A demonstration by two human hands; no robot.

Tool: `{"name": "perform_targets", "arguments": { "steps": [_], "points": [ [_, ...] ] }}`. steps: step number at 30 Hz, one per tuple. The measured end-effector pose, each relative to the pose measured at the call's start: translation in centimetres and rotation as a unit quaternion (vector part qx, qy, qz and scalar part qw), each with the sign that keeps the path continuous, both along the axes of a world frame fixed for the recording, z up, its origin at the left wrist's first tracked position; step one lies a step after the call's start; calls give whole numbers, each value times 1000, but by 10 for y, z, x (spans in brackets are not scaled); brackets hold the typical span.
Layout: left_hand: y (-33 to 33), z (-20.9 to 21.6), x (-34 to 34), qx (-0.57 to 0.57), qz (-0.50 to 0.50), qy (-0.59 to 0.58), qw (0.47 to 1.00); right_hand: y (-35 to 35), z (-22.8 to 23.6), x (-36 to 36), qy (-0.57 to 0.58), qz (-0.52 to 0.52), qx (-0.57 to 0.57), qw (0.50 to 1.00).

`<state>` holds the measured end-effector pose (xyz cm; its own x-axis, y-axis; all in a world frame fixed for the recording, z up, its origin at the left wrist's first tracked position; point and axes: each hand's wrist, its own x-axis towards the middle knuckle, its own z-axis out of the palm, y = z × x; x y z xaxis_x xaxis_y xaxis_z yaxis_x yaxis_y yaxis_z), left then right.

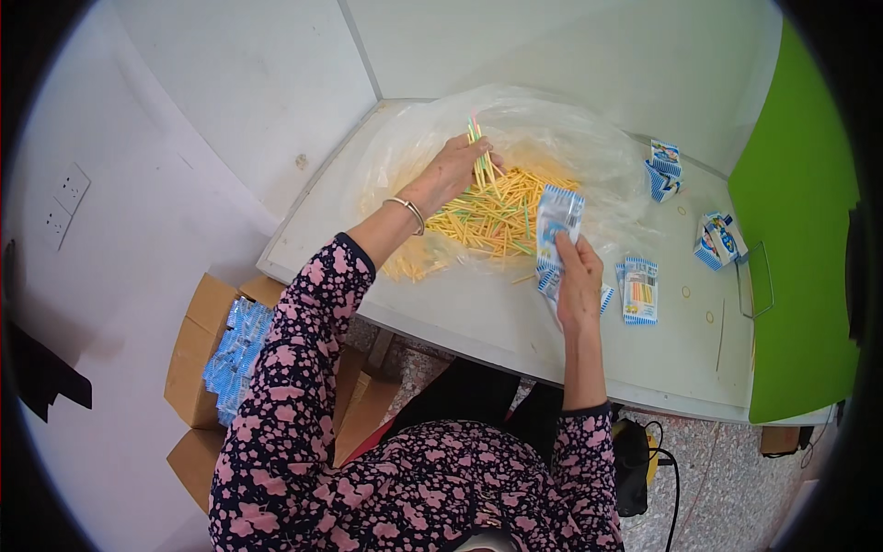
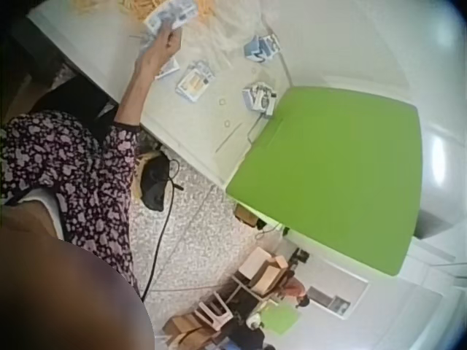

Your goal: Place yellow plastic sticks into individual blue plastic packets.

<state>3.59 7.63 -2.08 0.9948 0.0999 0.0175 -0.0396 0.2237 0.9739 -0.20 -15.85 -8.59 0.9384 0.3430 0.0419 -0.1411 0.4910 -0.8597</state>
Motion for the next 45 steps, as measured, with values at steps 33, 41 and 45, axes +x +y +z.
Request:
{"name": "perform_targets", "arguments": {
  "steps": [33,41,45],
  "points": [
    [-54,-43,-4,-386,62,-4,921,39,3,26,21,-99,119,988],
    [-44,-9,-12,-375,111,48,919,-8,4,12,-18,75,-86,993],
    [-54,11,-21,-300,52,2,953,-19,-5,12,-38,134,-127,982]
  ]
}}
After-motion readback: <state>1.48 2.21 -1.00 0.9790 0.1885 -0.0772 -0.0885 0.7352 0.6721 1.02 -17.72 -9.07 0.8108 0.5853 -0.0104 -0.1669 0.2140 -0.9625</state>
